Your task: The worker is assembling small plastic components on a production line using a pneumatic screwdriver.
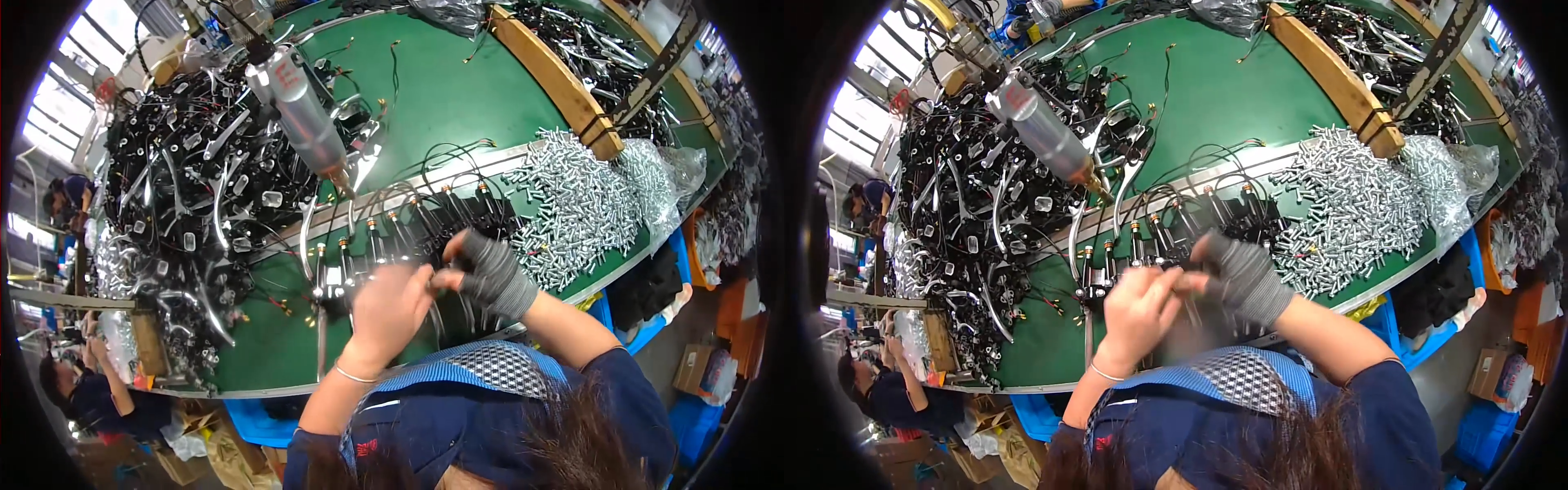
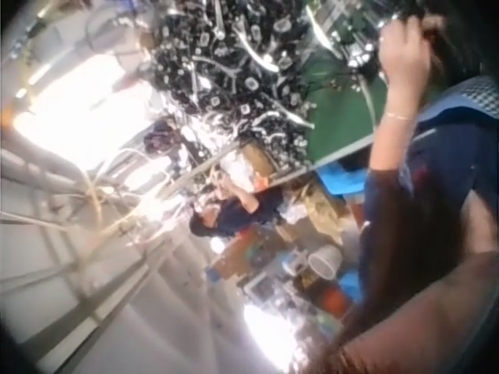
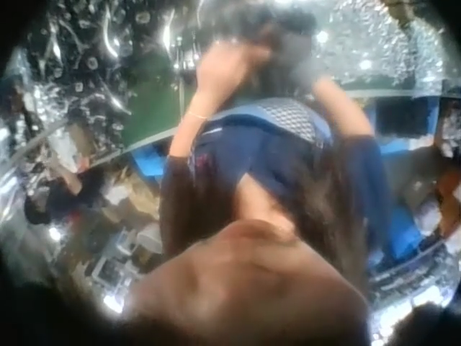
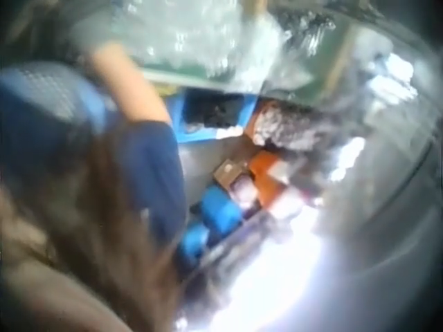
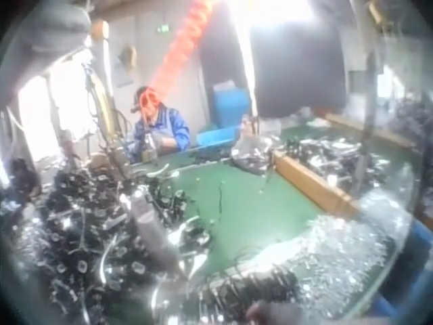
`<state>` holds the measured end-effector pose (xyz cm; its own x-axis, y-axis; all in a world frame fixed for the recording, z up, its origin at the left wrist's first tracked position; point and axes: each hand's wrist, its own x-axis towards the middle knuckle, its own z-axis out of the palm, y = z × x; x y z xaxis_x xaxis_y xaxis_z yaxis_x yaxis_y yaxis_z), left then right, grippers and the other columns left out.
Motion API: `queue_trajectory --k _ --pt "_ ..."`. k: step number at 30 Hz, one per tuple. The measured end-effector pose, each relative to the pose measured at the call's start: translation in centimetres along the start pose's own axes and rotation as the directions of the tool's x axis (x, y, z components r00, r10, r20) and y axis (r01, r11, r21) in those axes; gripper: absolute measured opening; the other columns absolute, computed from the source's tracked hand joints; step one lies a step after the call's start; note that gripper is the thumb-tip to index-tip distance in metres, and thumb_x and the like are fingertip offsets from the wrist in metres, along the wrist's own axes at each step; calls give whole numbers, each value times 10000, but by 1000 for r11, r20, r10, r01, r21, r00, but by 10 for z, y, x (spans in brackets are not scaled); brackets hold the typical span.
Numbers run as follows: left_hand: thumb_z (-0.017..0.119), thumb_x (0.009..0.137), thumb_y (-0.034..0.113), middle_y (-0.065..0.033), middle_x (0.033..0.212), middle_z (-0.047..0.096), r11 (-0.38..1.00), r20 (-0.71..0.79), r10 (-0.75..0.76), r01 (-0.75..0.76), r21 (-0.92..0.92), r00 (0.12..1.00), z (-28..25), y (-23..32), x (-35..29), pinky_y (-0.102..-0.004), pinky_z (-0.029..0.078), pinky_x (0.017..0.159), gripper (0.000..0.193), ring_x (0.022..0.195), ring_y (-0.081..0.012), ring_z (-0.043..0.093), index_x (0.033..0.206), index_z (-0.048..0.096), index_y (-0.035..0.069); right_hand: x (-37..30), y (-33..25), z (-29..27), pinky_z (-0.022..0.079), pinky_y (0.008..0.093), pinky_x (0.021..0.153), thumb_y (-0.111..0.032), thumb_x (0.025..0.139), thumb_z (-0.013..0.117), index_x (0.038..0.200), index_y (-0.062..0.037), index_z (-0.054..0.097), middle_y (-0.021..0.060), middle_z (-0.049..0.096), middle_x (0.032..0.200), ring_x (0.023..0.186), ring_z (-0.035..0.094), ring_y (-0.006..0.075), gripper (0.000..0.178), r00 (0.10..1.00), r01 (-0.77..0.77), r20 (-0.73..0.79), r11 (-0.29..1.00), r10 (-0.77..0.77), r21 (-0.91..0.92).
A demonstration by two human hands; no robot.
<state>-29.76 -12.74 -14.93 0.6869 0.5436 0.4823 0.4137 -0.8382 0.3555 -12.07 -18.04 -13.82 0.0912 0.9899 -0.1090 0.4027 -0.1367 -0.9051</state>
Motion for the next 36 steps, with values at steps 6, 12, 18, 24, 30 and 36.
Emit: queue_trajectory --k 6,12,18,24,30,36 --pt "687 688 155 -92 758 514 993 -46 -106 108 38 993 2 -15 30 -365 458 611 234 682 -272 541 901 621 82 94 -33 -12 456 305 746 -310 709 706 1028 -50 513 101 562 938 863 549 182 454 898 327 -296 944 -327 -51" --pt "666 731 186 -110 786 532 987 129 -87 103 -124 988 11 -24 29 -377 459 672 262 746 -298 553 964 602 85 154 -93 41 412 339 927 -378 629 771 1327 -58 266 231 467 1203 1094 506 312 920 849 468 -251 882 -465 -52" --pt "615 775 196 -106 842 546 944 133 -286 303 -131 949 20 -21 27 -389 466 661 218 780 -304 564 958 577 84 188 -137 68 413 331 919 -360 590 778 1330 -25 256 219 511 1152 1065 523 291 965 887 397 -255 918 -385 -7" --pt "580 793 177 -91 858 539 935 197 -333 349 -55 922 23 -20 27 -398 463 641 225 778 -304 563 1004 561 102 188 -114 30 460 326 844 -320 608 764 1257 -9 340 151 557 1042 933 566 256 836 869 410 -283 911 -406 -47" --pt "624 783 221 -106 867 551 947 144 -296 310 -86 944 9 -18 31 -385 462 618 225 746 -308 570 917 539 60 146 -84 -39 500 317 696 -280 642 751 1148 -20 426 100 569 897 776 580 202 656 864 386 -395 914 -312 123" --pt "653 760 187 -100 818 542 975 144 -194 206 -78 970 11 -20 31 -372 450 585 226 702 -290 567 909 541 58 93 -59 -35 510 312 600 -207 677 729 1173 -33 400 78 548 781 643 575 176 620 918 381 -358 629 -171 677"
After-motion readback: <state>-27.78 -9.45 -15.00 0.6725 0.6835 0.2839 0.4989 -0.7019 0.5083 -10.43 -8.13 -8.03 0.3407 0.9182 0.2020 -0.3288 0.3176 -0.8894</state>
